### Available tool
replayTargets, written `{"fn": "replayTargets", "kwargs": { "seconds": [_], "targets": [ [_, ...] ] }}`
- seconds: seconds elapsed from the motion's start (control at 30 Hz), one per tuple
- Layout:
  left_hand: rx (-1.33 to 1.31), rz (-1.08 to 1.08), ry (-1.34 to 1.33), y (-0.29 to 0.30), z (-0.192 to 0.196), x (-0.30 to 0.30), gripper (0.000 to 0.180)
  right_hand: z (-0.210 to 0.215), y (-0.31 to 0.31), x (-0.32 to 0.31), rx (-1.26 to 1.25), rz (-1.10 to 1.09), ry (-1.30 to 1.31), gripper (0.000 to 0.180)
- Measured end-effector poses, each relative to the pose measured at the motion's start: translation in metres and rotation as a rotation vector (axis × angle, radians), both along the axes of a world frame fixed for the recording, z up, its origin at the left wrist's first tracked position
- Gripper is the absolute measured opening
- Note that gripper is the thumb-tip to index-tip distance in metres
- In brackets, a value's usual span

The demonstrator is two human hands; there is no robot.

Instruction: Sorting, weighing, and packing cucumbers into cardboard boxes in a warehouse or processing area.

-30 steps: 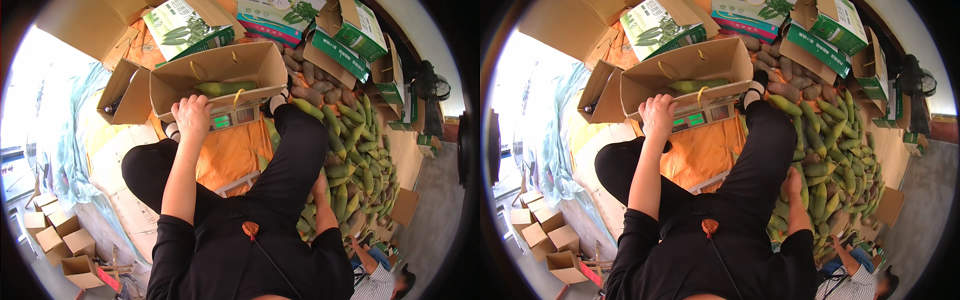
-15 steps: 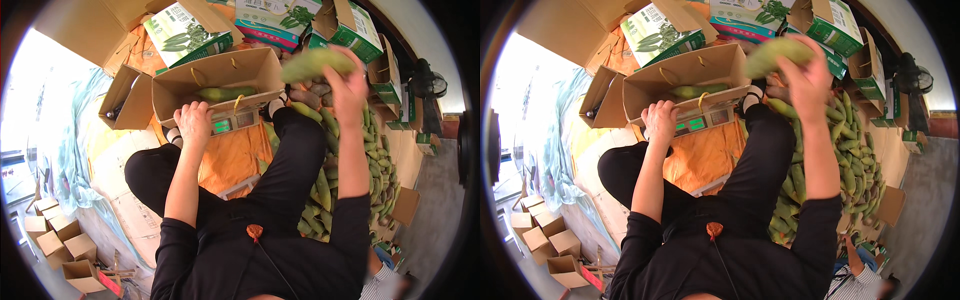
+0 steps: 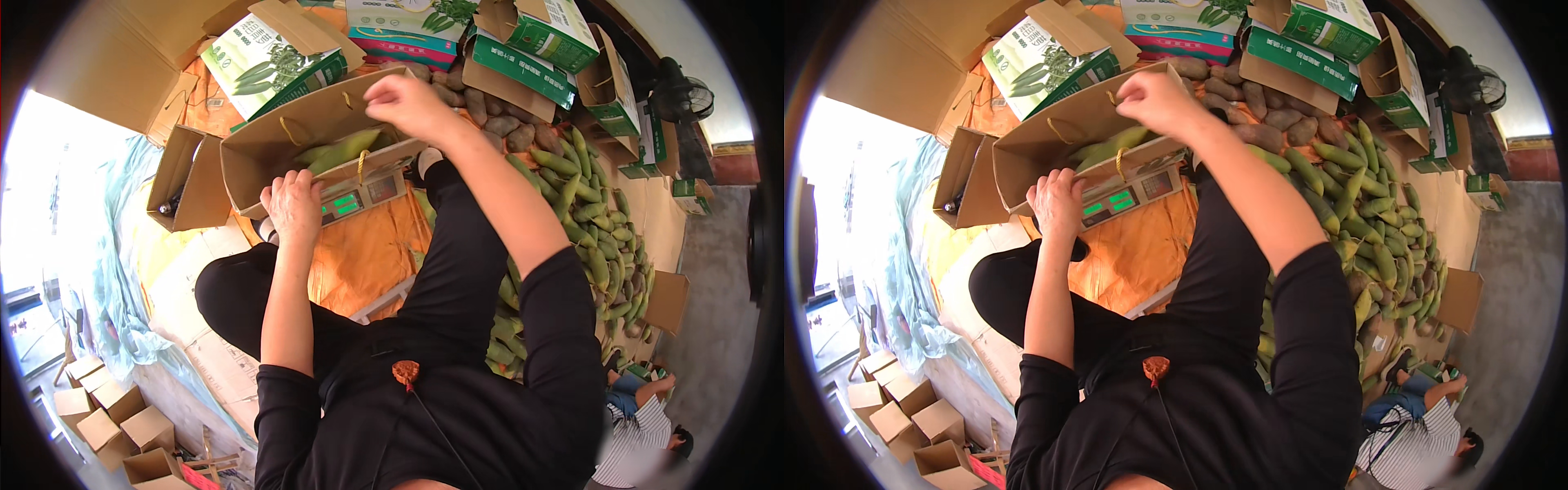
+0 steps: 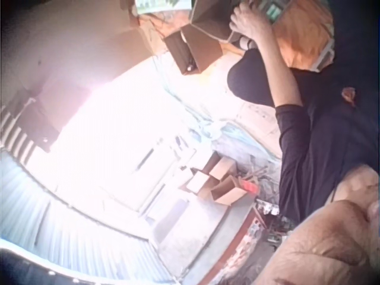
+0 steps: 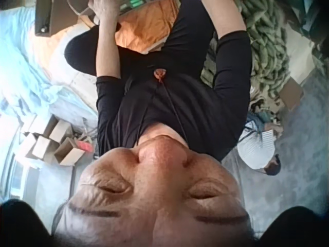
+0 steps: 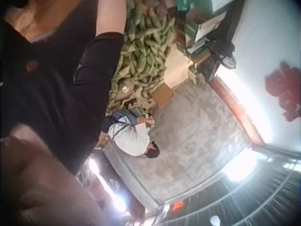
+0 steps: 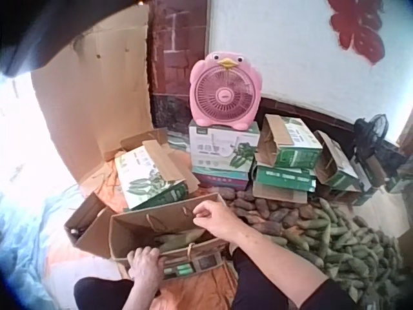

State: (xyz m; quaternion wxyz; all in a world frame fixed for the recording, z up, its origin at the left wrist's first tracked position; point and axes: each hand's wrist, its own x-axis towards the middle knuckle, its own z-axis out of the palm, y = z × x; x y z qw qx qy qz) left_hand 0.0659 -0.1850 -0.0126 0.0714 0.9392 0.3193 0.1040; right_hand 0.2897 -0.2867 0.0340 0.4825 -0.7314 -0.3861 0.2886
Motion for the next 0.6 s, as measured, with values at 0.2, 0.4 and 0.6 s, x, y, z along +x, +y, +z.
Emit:
{"fn": "replayTargets", "kwargs": {
  "seconds": [0.2, 0.4, 0.6],
  "targets": [
    [0.018, -0.013, -0.018, 0.001, -0.004, 0.007, 0.016, -0.014, -0.132, 0.04, 0.017, -0.456, 0.152, 0.021],
    [0.028, -0.002, 0.016, 0.005, -0.002, 0.004, 0.015, -0.163, -0.249, -0.008, -0.367, -0.657, 0.162, 0.013],
    [0.067, 0.031, 0.035, 0.002, 0.001, 0.001, 0.016, -0.303, -0.337, -0.131, -0.858, -0.163, -0.169, 0.025]
  ]
}}
